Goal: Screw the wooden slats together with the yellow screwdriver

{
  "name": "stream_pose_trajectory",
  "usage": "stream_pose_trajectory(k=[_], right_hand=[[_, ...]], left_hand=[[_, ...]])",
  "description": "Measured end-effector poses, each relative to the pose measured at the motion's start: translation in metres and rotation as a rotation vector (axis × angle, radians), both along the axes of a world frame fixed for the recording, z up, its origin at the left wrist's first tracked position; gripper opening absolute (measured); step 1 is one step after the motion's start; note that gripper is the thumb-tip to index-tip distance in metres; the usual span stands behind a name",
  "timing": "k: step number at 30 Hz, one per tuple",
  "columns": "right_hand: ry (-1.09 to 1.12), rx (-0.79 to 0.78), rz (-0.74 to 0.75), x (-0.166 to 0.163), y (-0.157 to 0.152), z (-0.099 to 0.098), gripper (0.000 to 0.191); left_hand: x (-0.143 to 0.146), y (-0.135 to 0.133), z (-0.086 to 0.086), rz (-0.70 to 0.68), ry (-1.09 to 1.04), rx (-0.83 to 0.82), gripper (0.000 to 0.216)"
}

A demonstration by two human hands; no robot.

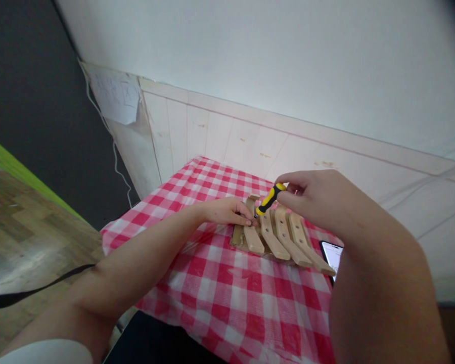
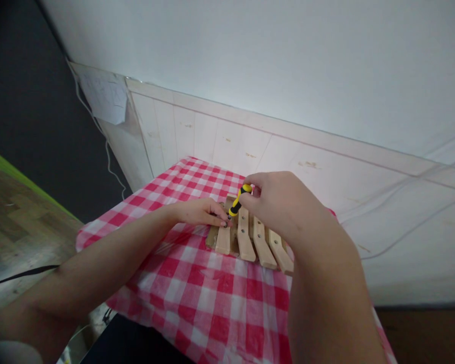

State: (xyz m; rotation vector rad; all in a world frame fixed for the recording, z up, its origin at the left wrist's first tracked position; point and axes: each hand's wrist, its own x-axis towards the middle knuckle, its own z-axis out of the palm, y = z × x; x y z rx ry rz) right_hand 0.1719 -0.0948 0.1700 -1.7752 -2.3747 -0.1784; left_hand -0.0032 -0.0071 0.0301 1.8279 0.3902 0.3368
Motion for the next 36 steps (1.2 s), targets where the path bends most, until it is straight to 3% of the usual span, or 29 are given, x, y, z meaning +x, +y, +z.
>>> stream_pose_trajectory(k=[8,16,20,26,31,36], right_hand=[[-0.048,-0.022,-0.013,0.007,-0.002,0.002,0.027],[-0.143,0.062,-0.134,-0.002,0.010,-0.008,0.056],[-0.153,0.059,-0.240,0.003,0.017,-0.014,0.057],[0.021,0.016,-0.017,-0.006,0.012,-0.011,0.040],[0.052,-0.052,0.134,-0.009,0.006,-0.011,0.036],[-0.022,-0.079,0.038,-0.011,0.012,-0.013,0.035]], left_hand=[[0.000,0.004,-0.004,0.007,0.010,-0.002,0.017],[0.000,0.002,0.000,-0.007,0.023,0.011,0.019],[0.000,0.003,0.000,-0.016,0.037,0.013,0.019],[0.001,0.003,0.000,-0.008,0.035,0.058,0.016],[0.001,0.001,0.002,-0.023,0.005,0.038,0.014],[0.000,0.003,-0.001,-0.031,-0.016,0.062,0.011]])
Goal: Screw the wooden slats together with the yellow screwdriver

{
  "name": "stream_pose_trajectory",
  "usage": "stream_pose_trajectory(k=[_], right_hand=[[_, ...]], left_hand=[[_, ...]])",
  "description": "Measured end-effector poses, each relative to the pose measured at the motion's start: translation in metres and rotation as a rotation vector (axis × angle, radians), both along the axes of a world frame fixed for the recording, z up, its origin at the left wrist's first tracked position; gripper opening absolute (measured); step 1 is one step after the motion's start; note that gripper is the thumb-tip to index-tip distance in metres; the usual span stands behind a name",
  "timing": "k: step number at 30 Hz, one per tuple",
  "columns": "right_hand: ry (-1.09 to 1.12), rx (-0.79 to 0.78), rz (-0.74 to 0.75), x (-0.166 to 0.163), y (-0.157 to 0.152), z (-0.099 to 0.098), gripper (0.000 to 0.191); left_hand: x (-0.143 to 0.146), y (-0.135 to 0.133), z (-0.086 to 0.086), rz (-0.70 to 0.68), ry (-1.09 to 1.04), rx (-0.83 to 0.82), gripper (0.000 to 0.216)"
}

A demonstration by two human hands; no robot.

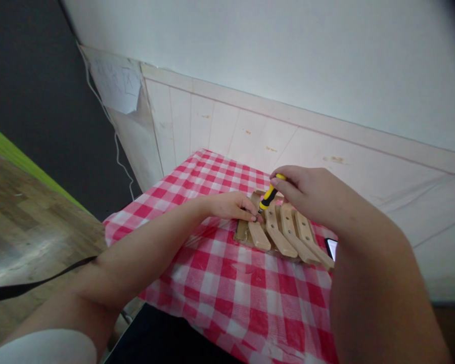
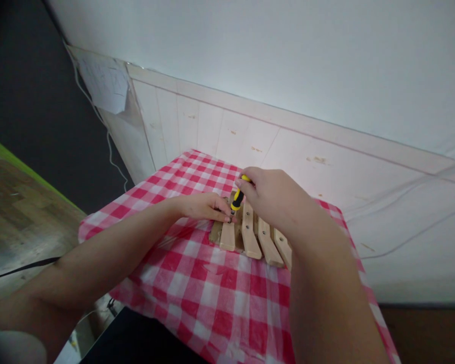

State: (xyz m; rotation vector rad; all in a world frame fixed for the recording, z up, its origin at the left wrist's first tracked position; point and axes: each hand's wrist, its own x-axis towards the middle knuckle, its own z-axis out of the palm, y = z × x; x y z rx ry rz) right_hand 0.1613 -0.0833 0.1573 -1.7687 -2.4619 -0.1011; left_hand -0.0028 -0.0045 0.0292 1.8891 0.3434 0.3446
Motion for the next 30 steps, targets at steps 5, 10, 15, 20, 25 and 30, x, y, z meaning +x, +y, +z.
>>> stream_pose_trajectory(k=[5,10,15,20,25,30], right_hand=[[-0.160,0.095,-0.138,-0.009,0.004,-0.003,0.047],[-0.124,0.127,-0.270,-0.012,0.000,-0.008,0.056],[0.034,0.019,0.002,-0.009,-0.004,-0.008,0.042],[0.051,0.104,0.042,-0.009,-0.002,-0.006,0.035],[-0.164,0.155,-0.206,-0.010,0.001,-0.002,0.044],[-0.121,0.161,-0.248,-0.011,-0.002,-0.003,0.053]], left_hand=[[0.001,0.001,-0.001,-0.006,0.007,-0.024,0.016],[0.002,0.002,-0.003,-0.008,-0.008,-0.036,0.014],[0.002,0.005,-0.008,-0.027,-0.013,-0.034,0.016],[0.001,0.004,-0.006,-0.017,0.003,-0.017,0.018],[0.002,0.005,-0.006,-0.027,-0.004,-0.027,0.018],[0.001,0.003,-0.006,-0.019,-0.013,-0.031,0.018]])
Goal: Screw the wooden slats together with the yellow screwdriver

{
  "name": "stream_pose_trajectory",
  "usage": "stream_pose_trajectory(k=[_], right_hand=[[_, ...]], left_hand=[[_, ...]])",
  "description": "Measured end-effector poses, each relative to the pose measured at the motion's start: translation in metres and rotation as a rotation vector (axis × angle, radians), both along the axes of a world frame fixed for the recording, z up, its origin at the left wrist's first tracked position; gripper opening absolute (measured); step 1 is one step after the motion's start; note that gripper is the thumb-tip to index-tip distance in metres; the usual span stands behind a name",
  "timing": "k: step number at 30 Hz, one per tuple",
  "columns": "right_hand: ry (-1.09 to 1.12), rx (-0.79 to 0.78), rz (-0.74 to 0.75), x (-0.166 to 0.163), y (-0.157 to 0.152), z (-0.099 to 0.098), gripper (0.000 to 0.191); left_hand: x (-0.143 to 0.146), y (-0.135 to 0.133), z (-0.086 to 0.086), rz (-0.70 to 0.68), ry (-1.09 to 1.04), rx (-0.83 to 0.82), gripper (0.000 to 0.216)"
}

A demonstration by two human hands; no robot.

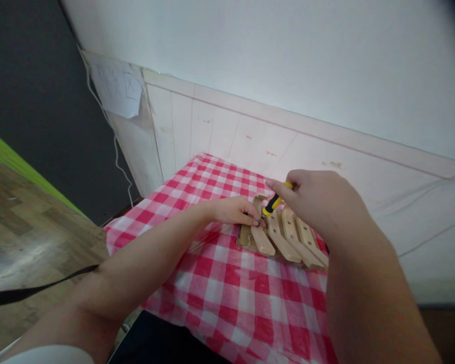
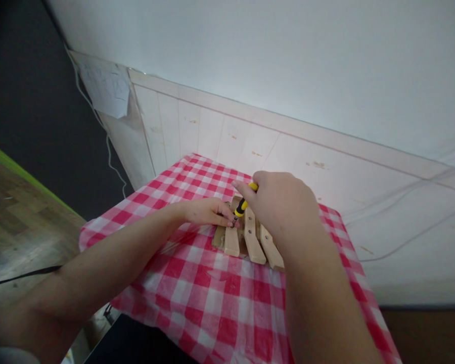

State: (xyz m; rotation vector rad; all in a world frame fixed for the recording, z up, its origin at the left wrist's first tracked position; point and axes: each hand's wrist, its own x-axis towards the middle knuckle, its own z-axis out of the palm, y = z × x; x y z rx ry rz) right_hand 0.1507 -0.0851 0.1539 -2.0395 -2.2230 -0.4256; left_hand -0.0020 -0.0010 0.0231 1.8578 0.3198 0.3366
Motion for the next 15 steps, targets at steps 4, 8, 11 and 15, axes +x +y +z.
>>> stream_pose_trajectory(k=[4,8,11,15], right_hand=[[0.193,-0.119,0.246,0.004,-0.005,0.002,0.039],[0.239,-0.189,0.353,0.009,-0.004,0.005,0.035],[0.089,-0.117,0.143,0.007,0.003,0.003,0.042],[0.072,-0.069,0.043,0.001,0.006,0.001,0.052]], left_hand=[[-0.001,-0.001,0.000,0.013,0.007,0.000,0.017],[-0.001,0.000,-0.003,0.015,-0.007,-0.001,0.016],[-0.001,0.001,-0.002,0.021,0.018,0.031,0.016],[-0.002,-0.001,0.003,0.021,0.045,0.039,0.019]])
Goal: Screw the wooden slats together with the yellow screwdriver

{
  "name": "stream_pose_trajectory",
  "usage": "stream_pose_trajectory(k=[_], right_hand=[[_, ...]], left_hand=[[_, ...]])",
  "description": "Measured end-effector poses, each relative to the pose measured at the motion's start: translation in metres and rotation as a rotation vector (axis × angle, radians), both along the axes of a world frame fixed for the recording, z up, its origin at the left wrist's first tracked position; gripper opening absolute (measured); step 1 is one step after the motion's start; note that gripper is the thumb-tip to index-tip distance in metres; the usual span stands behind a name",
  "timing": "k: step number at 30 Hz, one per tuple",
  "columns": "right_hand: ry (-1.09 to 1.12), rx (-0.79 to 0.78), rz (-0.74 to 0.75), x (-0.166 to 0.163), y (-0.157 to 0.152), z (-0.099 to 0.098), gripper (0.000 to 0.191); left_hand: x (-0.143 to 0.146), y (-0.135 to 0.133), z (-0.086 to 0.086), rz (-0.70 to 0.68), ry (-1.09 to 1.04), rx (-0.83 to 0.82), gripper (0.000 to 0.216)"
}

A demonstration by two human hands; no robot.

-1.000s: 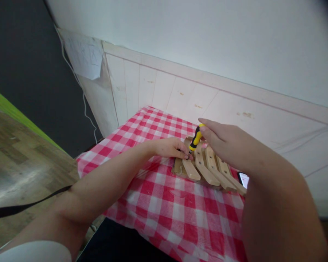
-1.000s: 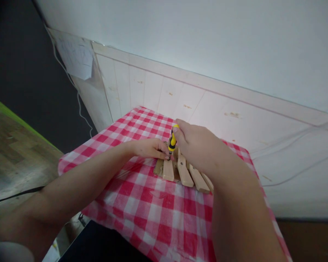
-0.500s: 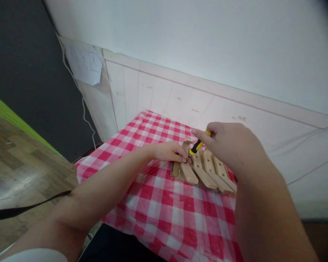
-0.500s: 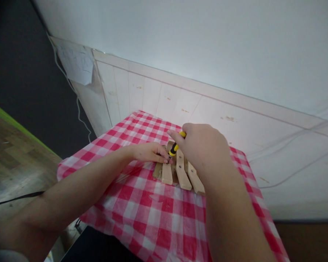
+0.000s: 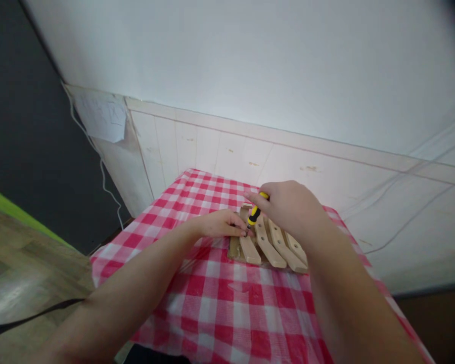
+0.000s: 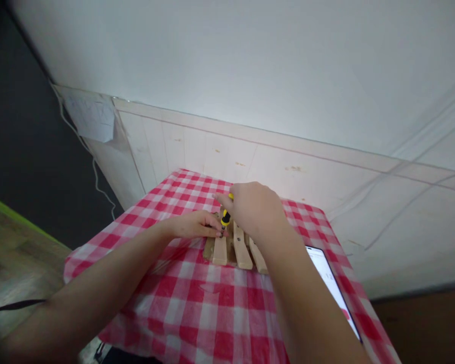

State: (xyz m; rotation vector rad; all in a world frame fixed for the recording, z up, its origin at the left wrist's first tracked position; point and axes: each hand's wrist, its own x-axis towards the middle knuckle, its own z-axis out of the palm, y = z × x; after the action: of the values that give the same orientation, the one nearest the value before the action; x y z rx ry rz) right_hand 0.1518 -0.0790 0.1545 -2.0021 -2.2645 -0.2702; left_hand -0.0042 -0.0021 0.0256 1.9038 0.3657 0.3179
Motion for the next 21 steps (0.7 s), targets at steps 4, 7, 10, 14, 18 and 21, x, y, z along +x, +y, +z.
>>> stream_pose_trajectory(k=[4,7,10,14,18,21], right_hand=[[0.148,-0.098,0.197,0.002,-0.007,0.005,0.037],[0.111,-0.116,0.175,0.005,-0.009,0.010,0.038],[0.014,-0.053,-0.018,0.003,-0.006,0.009,0.049],[0.047,-0.020,-0.070,-0.002,-0.005,0.001,0.044],[0.132,-0.026,0.139,-0.003,-0.012,0.004,0.030],[0.083,-0.070,0.152,-0.004,-0.016,0.011,0.026]], left_hand=[[-0.001,-0.003,0.005,0.016,0.023,0.025,0.023],[-0.001,-0.004,0.008,0.013,0.050,0.055,0.024],[-0.001,-0.005,0.011,0.021,0.086,0.077,0.023],[-0.001,-0.005,0.012,0.029,0.094,0.106,0.023],[0.000,-0.003,0.012,0.009,0.055,0.125,0.025],[-0.001,0.001,0.009,-0.012,0.059,0.143,0.027]])
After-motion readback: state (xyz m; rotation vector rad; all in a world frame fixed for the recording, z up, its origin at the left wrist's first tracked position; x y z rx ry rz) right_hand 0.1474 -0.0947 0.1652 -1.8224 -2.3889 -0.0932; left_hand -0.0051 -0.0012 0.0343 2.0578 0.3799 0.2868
